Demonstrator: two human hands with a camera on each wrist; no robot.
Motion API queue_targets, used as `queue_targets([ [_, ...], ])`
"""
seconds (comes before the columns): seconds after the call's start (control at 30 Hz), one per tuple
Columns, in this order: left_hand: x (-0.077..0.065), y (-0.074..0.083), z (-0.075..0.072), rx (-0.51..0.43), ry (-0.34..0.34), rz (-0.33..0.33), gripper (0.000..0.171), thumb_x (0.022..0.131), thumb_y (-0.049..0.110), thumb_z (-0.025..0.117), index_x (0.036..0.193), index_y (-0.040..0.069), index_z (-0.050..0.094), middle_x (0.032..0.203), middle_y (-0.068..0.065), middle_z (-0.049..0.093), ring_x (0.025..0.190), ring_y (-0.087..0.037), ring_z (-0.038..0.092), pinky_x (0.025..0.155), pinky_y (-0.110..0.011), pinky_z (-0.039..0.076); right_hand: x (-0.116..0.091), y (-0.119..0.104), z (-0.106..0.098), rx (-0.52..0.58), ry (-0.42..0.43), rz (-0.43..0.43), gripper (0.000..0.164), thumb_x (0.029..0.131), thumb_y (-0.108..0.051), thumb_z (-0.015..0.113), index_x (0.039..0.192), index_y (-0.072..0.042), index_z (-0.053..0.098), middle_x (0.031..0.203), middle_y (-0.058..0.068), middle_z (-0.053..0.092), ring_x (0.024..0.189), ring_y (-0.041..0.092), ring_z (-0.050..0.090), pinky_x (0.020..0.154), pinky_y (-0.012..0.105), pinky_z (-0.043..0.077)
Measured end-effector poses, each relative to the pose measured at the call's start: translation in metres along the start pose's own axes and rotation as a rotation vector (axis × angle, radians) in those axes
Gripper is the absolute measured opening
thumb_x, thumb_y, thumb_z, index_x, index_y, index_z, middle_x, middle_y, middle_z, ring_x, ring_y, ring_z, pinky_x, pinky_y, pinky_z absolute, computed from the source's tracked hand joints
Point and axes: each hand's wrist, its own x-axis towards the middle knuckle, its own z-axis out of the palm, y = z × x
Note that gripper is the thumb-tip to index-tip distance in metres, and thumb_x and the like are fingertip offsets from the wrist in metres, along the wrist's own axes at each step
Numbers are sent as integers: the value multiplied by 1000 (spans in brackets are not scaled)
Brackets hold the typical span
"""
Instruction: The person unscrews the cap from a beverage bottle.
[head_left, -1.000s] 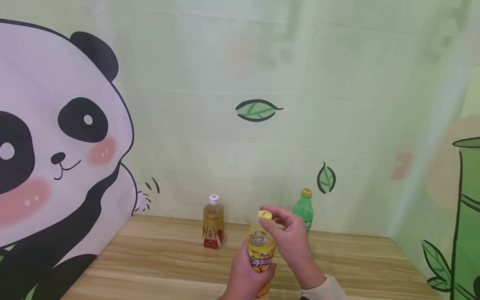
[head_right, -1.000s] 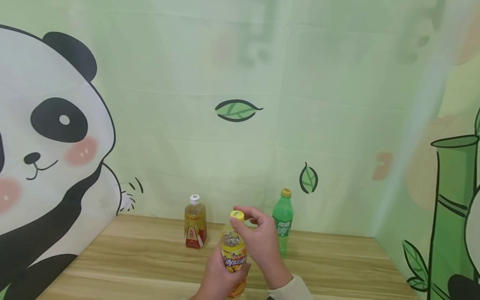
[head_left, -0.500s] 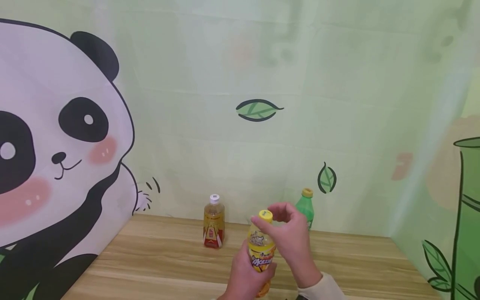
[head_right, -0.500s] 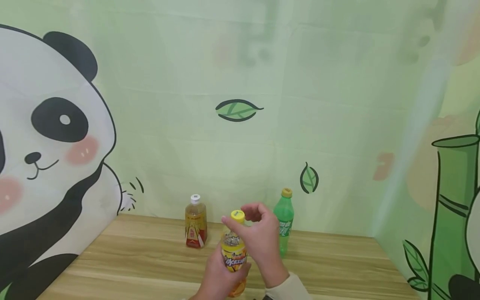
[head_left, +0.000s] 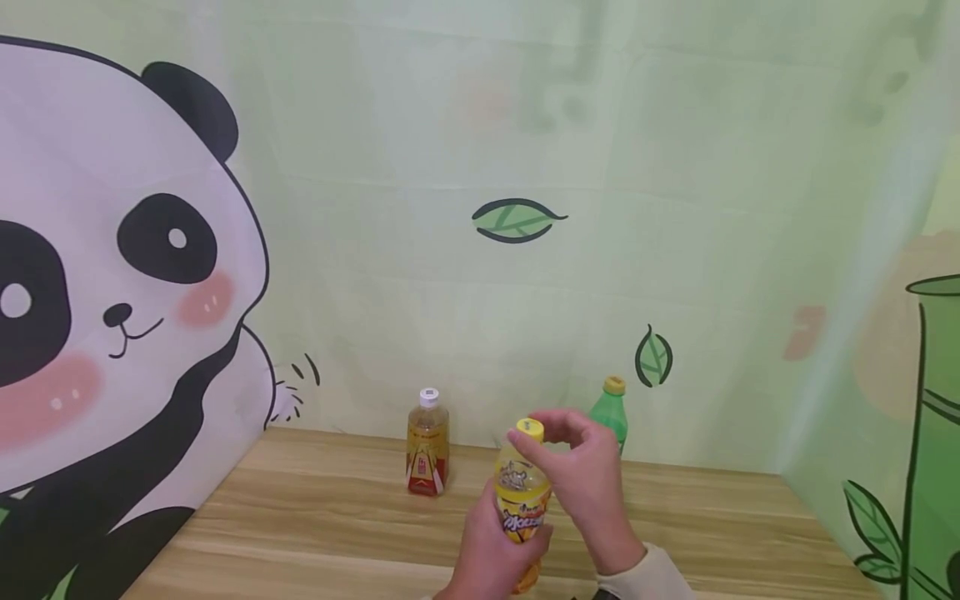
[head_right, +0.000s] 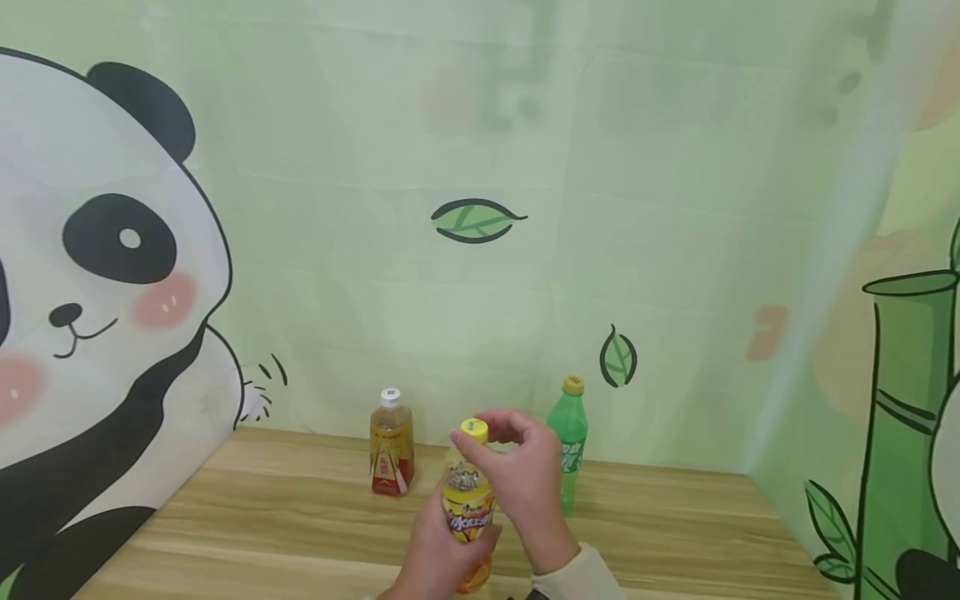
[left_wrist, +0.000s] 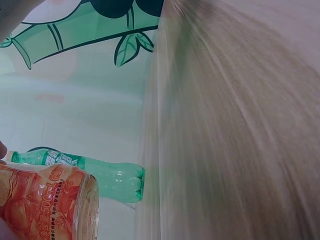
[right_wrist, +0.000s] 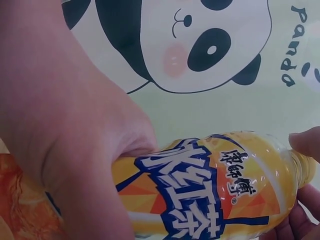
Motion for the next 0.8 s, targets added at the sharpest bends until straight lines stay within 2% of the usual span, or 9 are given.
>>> queue_targets([
  [0.2, -1, 1, 0, -5, 2, -6, 63, 82, 19, 83, 135, 14, 49, 116, -1, 67, 101, -14, 66, 87, -28, 55, 2, 5, 0, 50, -39, -29, 28, 77, -25, 91, 101, -14, 80, 91, 5, 75, 85, 17, 65, 69, 23, 52],
  [0.53, 0, 0, 1, 29, 24, -10, 62, 81, 20, 83, 133, 16, 50, 114, 1, 69, 99, -13, 67, 86, -28, 55, 3, 6, 1, 89, -121, -17, 21, 88, -15, 79, 109, -14, 78, 97, 4, 73, 92, 18, 63, 73, 26, 55],
  [0.67, 1, -1, 1, 23, 24, -13, 62, 81, 19, 83, 133, 16, 51, 114, 0, 69, 99, -13, 67, 86, -29, 56, 1, 7, 0, 96, -139, -33, 25, 89, -17, 79, 113, -11, 77, 100, 8, 73, 92, 17, 63, 74, 25, 57],
  [0.8, 1, -1, 0, 21, 20, -21, 63, 81, 20, 84, 134, 15, 50, 115, 0, 68, 101, -14, 66, 88, -32, 56, 2, 6, 0, 79, -133, -48, 37, 89, -22, 80, 123, -11, 72, 108, 8, 73, 94, 16, 62, 85, 27, 53],
])
